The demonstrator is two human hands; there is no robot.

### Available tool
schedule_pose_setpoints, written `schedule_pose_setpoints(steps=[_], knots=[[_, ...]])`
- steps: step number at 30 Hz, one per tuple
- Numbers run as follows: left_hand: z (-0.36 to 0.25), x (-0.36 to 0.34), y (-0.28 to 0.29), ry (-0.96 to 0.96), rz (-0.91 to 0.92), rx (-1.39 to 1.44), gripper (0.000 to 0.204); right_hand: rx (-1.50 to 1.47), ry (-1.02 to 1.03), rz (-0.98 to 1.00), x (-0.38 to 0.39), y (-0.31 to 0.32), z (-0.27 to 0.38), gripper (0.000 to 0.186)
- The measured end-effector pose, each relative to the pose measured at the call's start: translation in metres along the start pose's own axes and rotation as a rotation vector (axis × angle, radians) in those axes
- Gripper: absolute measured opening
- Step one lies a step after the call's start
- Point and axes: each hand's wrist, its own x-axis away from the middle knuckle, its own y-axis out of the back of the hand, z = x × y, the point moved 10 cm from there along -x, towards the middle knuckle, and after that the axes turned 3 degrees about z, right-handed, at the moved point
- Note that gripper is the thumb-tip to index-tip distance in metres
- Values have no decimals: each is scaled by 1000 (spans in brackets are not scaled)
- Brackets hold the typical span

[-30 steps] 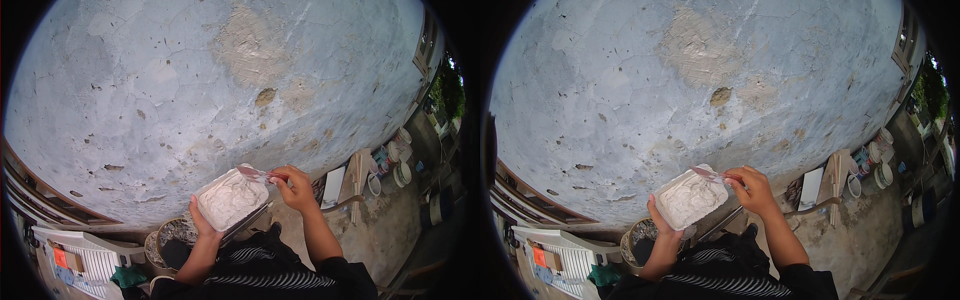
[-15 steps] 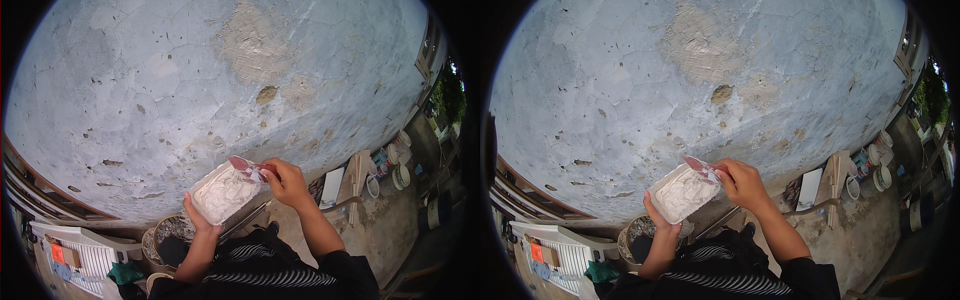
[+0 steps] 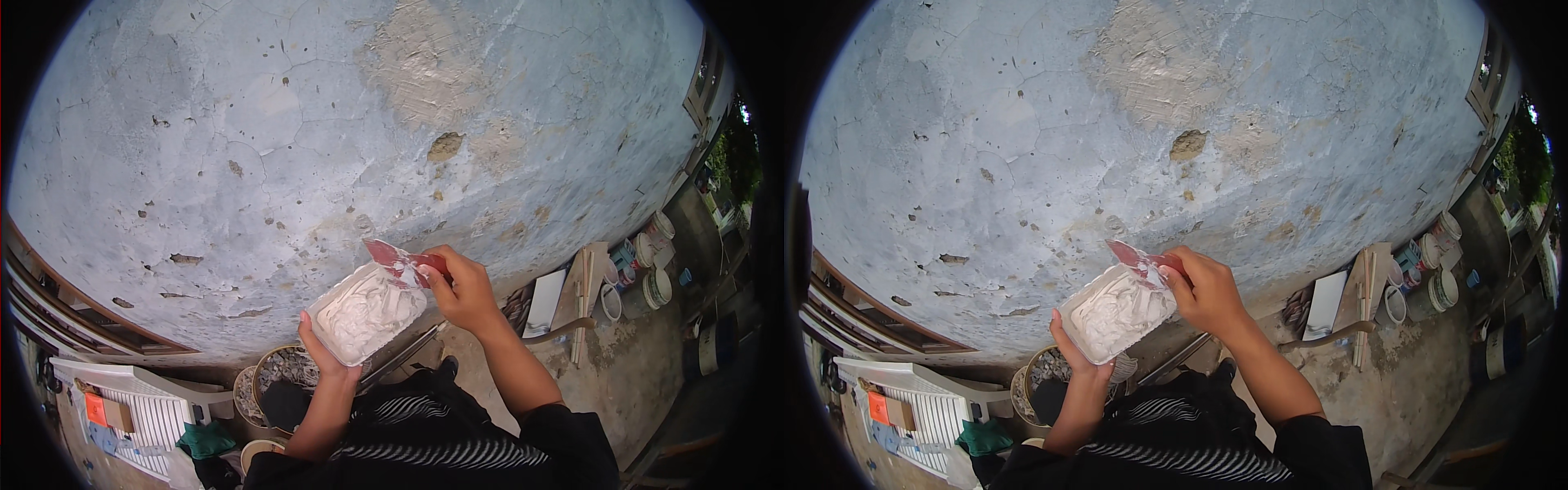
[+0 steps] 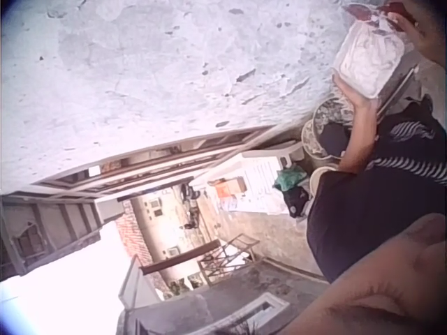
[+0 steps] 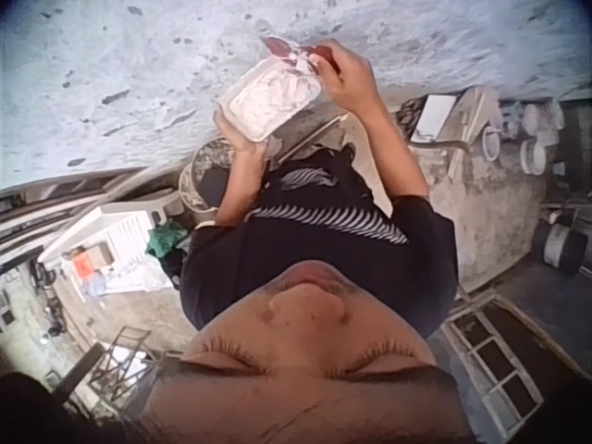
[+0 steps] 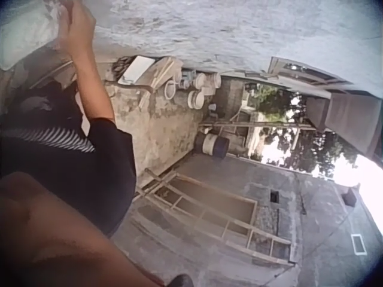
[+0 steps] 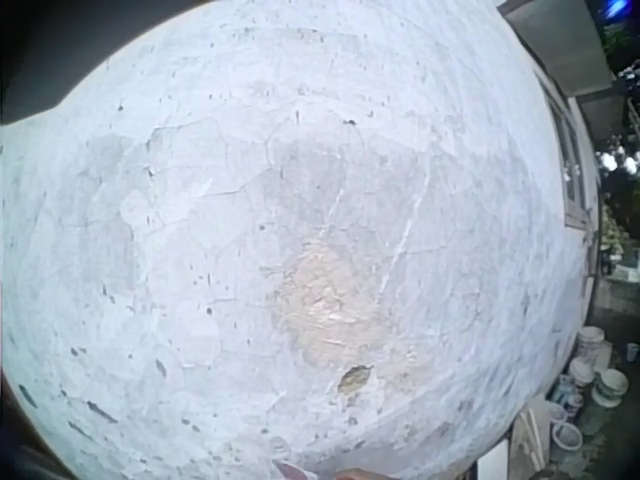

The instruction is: The recorder uses a putty knife to apply plaster compound to a damaged exterior wall.

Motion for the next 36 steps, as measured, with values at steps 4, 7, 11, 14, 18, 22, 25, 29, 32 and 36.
schedule_pose_setpoints(steps=[4, 7, 11, 14, 18, 22, 25, 29, 32, 36], knots=[[2, 0, 6, 13, -9, 5, 86, -141, -96, 207, 1, -25, -8, 13], [1, -4, 8, 13, -8, 12, 87, -63, 9, 211, 5, -21, -6, 12], [0, -2, 6, 14, 0, 4, 87, -104, -45, -5, 1, 3, -17, 12], [-1, -3, 3, 9, 7, 12, 88, -205, -134, 149, 4, -19, -21, 12], [-1, -5, 3, -3, 2, 4, 88, -194, -118, 229, 8, -16, -15, 12], [-2, -2, -4, -6, 21, -5, 89, 6, 19, 0, 3, 11, -2, 14], [-2, -2, -5, -4, 35, -5, 88, 12, 10, 7, 9, 7, 1, 14], [-2, -4, -1, -2, 12, 6, 88, -157, -47, 12, 12, 7, -1, 13], [-8, -2, -10, -19, 40, -7, 87, 23, -120, 30, 6, 8, -8, 14], [-5, -1, -7, 3, 29, -23, 86, -168, -103, 38, 12, 6, -10, 15]])
